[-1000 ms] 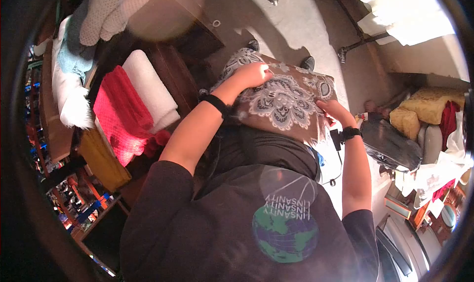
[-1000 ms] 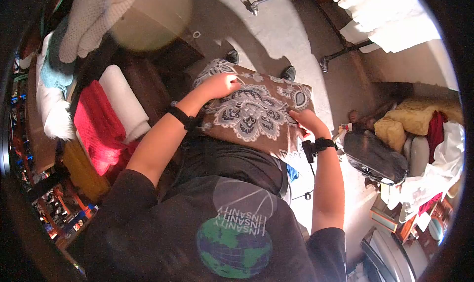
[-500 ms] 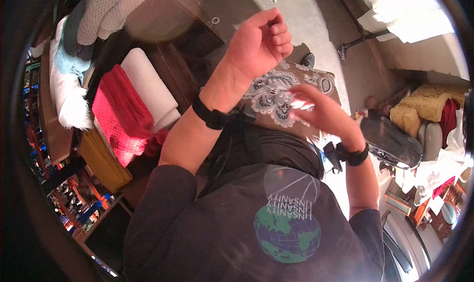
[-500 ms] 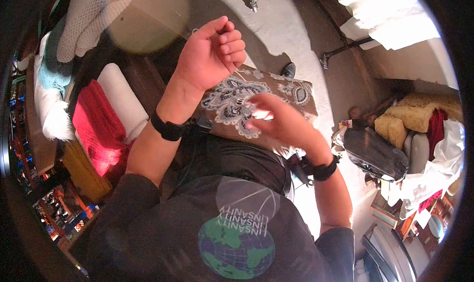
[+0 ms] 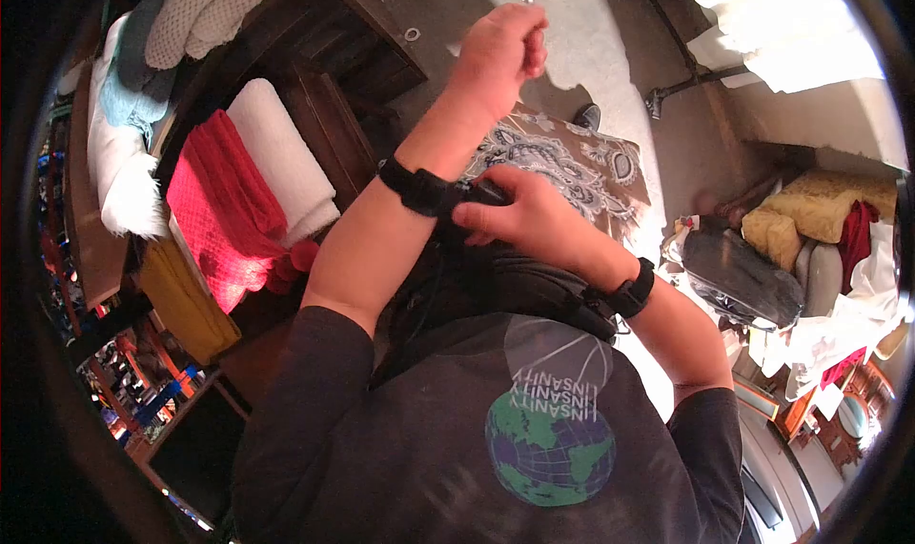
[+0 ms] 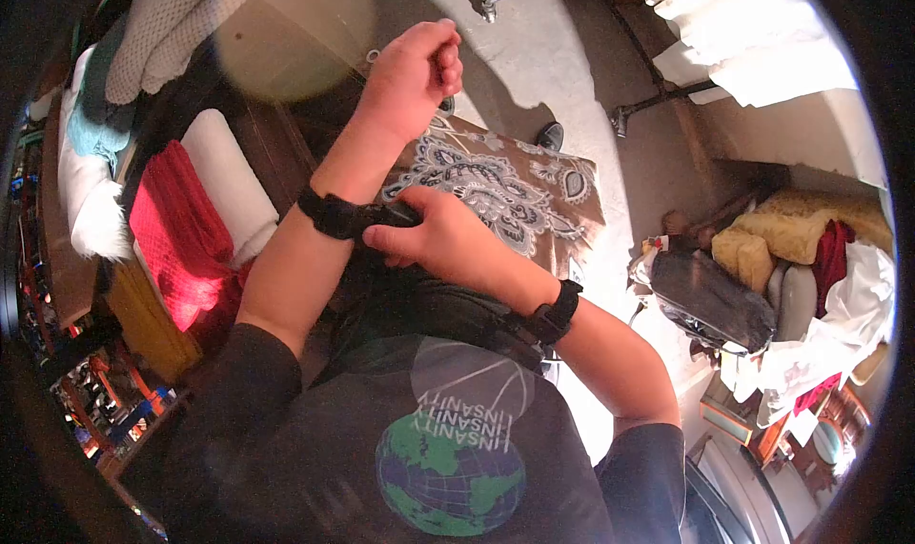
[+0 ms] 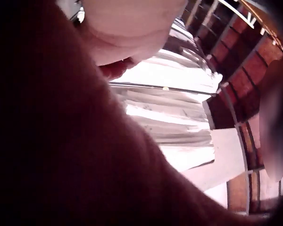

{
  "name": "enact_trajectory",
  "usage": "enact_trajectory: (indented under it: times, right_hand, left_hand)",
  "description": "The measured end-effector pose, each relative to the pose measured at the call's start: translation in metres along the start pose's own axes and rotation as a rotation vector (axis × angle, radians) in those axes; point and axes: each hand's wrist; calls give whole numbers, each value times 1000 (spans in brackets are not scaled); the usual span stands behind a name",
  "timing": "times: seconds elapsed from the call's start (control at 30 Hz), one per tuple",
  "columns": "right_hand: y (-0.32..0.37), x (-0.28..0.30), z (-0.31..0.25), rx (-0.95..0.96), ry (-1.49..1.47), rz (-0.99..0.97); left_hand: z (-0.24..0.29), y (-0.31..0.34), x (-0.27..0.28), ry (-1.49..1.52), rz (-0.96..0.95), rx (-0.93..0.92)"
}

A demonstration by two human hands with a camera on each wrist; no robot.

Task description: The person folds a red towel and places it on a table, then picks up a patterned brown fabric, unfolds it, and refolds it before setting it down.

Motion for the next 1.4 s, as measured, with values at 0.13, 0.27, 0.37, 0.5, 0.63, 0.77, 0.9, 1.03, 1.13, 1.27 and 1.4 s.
enact_trajectory:
  times: [0.13,0.27,0.37,0.5,0.63,0.77,0.9,1.03,1.13,1.27,1.4]
  right_hand:
    - [-5,-1,10,21,-127,18]
    - [-3,-3,6,-3,-233,51]
    - [-1,-6,3,19,-254,38]
    - [12,-22,-8,105,-116,114]
    - [43,-37,-36,150,370,320]
    - [71,-51,-50,142,606,296]
    - [92,-52,-58,337,693,263]
    - [100,-46,-59,478,753,236]
    - [103,-43,-55,555,795,282]
    - [103,-34,-55,706,884,299]
    - [101,-22,-61,741,1000,209]
  left_hand:
    - [-26,-4,7,-1258,50,-289]
    - [-30,-6,1,-1308,-56,-214]
    - [-22,-4,-15,-1356,-160,-137]
    - [16,-11,-47,-960,-181,-154]
    - [41,-5,-62,-440,-83,-360]
    - [70,15,-94,-1342,-191,-771]
    - [64,28,-89,-1281,-207,-740]
    - [63,33,-87,-1182,-252,-742]
    - [60,30,-85,-1114,-280,-740]
    - [45,25,-95,-1022,-313,-737]
    - [41,16,-92,-921,-344,-737]
Point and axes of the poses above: each hand's wrist, its own y-axis away from the middle knuckle, its own x-axis out of the back of the hand, z = x × y, and after that the axes turned 15 degrees about -z, right-handed
